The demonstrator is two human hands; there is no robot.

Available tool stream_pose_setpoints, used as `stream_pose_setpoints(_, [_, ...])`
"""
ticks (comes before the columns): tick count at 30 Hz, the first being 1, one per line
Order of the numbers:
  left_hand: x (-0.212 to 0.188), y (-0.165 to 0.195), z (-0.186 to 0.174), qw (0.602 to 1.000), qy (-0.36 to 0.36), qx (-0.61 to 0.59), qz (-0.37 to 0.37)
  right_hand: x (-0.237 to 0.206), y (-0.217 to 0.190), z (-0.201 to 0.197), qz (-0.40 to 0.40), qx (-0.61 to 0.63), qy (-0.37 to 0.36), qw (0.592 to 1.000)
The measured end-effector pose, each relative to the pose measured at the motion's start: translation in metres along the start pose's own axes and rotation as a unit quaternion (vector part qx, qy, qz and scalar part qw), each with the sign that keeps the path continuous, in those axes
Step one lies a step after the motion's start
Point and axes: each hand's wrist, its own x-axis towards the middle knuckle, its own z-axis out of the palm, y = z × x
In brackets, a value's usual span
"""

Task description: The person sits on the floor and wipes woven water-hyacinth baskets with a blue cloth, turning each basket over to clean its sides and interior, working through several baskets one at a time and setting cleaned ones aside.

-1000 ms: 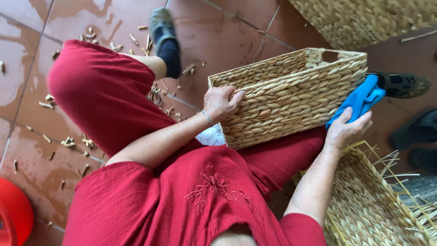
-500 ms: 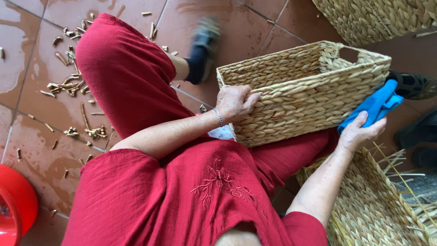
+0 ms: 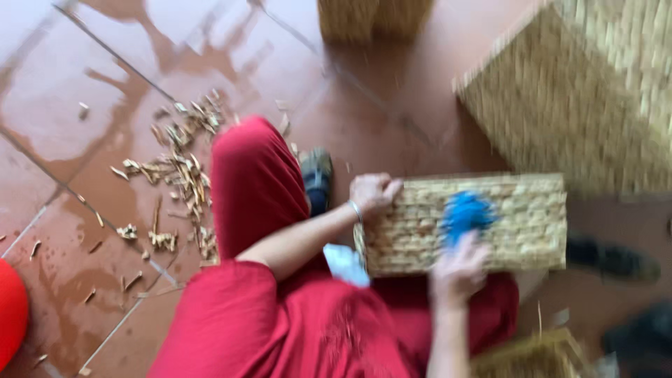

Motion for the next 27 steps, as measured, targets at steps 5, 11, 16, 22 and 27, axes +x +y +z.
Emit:
stream_pose_setpoints(5, [0.037, -0.017, 0.002, 1.0, 0.006, -0.008, 0.007, -0.004, -0.075, 0.002, -0.21, 0.055, -0.009, 0.976])
stream_pose_setpoints(11, [0.039, -0.017, 0.001, 0.999, -0.007, -0.001, 0.046, 0.094, 0.078, 0.034, -0.011, -0.065, -0.018, 0.998])
stream_pose_setpoints(16, [0.042, -0.017, -0.008, 0.998, -0.022, -0.014, 0.052, 0.137, 0.175, 0.061, 0.142, -0.096, 0.07, 0.983])
stream_pose_setpoints(22, [0.049, -0.019, -0.007, 1.0, -0.011, -0.019, 0.013, 0.112, 0.053, 0.063, 0.057, -0.017, -0.019, 0.998])
stream_pose_setpoints(27, [0.059, -0.038, -0.001, 0.995, -0.066, -0.059, -0.049, 0.033, -0.083, 0.027, -0.173, 0.046, -0.051, 0.983])
